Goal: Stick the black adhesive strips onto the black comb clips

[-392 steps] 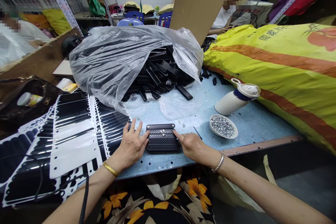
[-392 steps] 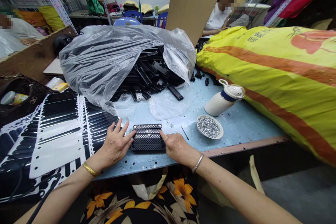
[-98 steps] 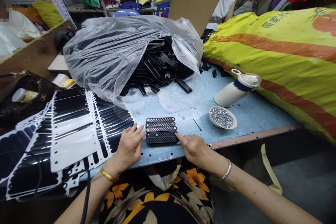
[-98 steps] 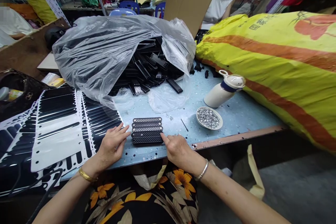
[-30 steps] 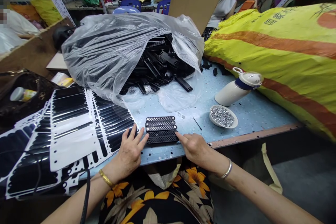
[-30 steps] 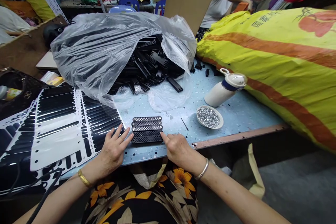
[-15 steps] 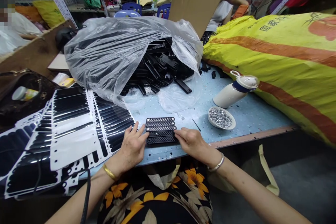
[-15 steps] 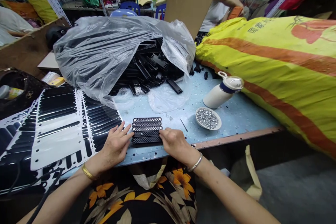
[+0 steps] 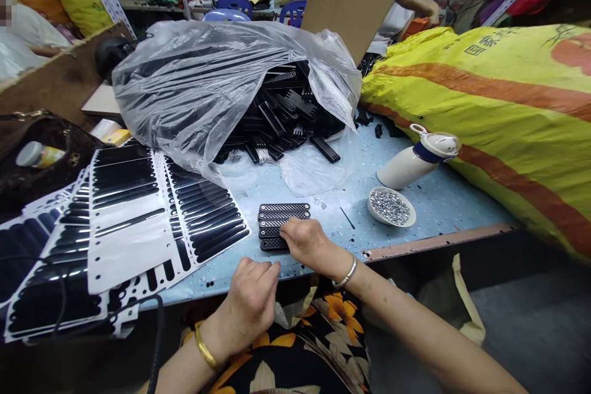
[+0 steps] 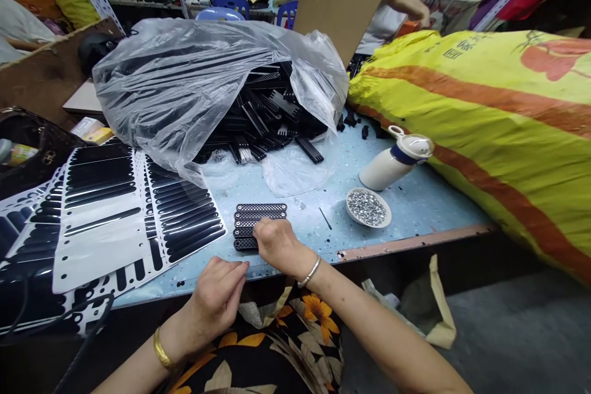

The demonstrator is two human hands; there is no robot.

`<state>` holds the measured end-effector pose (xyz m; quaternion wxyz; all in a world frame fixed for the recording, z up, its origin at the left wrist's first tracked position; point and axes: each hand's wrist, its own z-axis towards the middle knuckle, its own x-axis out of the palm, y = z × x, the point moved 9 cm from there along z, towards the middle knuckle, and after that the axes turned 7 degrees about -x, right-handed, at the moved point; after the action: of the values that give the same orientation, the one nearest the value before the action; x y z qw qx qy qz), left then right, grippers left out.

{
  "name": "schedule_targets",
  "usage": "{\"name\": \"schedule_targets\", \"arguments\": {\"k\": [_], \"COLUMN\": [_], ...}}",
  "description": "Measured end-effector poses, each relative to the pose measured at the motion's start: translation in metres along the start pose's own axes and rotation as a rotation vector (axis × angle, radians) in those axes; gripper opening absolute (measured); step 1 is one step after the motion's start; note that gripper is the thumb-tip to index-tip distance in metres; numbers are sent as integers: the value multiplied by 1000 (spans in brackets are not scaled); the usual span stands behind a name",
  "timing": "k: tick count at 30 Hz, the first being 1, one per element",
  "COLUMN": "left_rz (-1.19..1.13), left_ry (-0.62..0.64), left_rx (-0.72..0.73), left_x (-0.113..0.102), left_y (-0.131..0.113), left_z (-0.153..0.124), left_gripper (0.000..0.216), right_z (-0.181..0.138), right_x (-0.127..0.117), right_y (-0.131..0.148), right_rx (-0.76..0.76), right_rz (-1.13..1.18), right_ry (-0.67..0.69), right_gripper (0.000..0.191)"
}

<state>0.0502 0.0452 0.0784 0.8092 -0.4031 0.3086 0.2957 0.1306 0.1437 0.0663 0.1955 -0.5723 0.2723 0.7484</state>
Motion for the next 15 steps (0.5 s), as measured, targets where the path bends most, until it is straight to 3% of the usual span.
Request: {"name": "schedule_targets", "arguments": {"k": [6,9,15], "left_rz": [33,62,60], "left_ry": [20,31,49], "left_rx": [-8,-50,-55], "left_x": [21,28,32], "left_y": [3,12,19], "left_z": [1,3,5], "left_gripper": [36,38,38], "right_z": [-60,-84,-82], "right_x": [-27,-26,-15], "right_y": [-43,-49,-37], "right_rx": [166,203,190], "right_rz": [58,55,96], "right_ry": [-244,-266,-260], "right_gripper": [20,21,20]}}
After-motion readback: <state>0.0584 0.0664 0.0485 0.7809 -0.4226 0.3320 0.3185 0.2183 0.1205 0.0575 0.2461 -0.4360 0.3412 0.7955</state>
